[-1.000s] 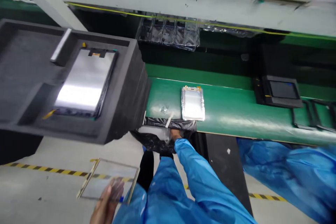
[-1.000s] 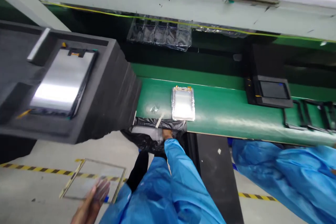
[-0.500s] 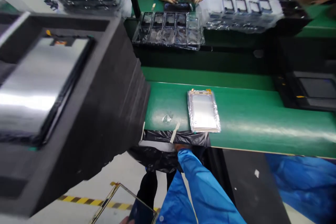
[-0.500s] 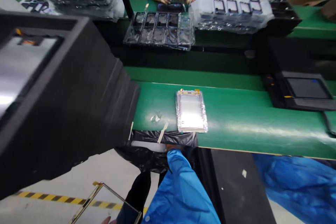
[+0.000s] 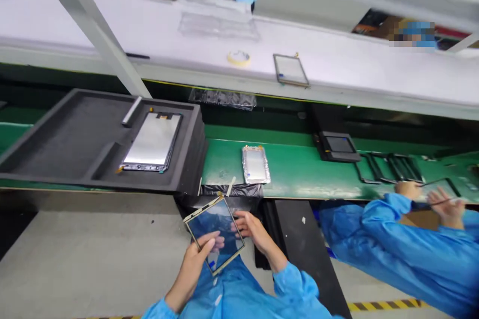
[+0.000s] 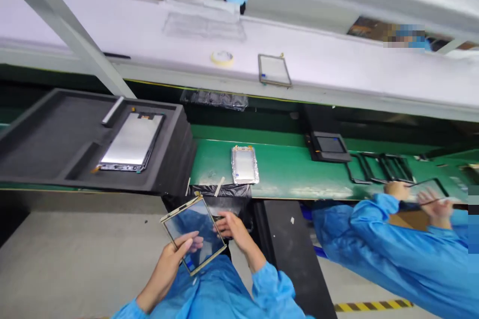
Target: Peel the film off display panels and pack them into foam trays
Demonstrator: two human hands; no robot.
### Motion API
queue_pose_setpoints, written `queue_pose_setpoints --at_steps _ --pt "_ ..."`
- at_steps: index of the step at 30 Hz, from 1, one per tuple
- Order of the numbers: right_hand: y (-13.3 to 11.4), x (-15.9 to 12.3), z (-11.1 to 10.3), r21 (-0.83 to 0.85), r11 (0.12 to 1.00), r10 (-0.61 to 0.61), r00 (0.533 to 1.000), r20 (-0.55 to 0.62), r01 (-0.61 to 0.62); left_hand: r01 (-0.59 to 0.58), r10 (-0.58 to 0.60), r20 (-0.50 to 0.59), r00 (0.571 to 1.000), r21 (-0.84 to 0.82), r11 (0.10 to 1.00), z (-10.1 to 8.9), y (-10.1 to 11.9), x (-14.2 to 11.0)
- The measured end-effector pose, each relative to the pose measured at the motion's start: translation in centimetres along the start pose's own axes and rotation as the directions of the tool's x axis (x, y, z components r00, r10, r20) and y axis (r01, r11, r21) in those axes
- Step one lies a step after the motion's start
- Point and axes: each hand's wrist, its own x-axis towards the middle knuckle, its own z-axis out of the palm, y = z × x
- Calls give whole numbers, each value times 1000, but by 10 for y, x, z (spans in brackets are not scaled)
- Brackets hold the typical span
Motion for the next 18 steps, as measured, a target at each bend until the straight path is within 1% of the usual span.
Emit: queue_pose_setpoints --at_steps 1,2,4,5,6,7,9,10,12,13,14,15,16,18 --pt "-16 -22 -1 163 981 -100 995 -18 101 -42 42 28 999 3 999 14 15 2" --pt "-32 -40 -3 235 953 -176 982 -72 189 -80 80 62 995 -5 997 29 30 4" --pt "-65 -64 -15 163 940 -258 938 -233 299 -145 152 144 978 -54 988 56 57 6" --pt "-82 -70 -26 114 938 -278 906 -319 328 -170 185 193 964 -92 981 69 69 6" --pt "-100 -72 -41 82 934 -290 871 -396 348 -191 218 238 946 -132 973 79 78 5" --pt "-121 -71 -61 58 929 -300 837 -458 365 -210 249 271 930 -164 964 88 86 5" --pt "-166 -61 -113 -9 915 -341 762 -550 403 -235 283 304 910 -186 954 99 92 4" --pt "-192 -52 -144 -66 907 -372 717 -590 416 -236 281 306 909 -177 956 101 91 5" --pt "-246 -30 -206 -195 882 -444 618 -648 430 -211 244 289 926 -140 967 101 85 7" --pt "-274 -17 -235 -256 873 -470 571 -673 416 -191 217 272 937 -120 974 99 80 9" --pt "-301 -2 -262 -299 875 -473 536 -699 382 -170 191 249 950 -102 980 96 74 12" --pt "-327 13 -285 -324 886 -457 514 -726 330 -153 169 222 960 -87 984 92 69 14" --pt "-351 30 -304 -333 902 -430 509 -745 275 -140 152 194 969 -75 987 87 64 17" --pt "-391 62 -331 -325 930 -365 537 -760 172 -125 133 128 983 -66 990 77 58 21"
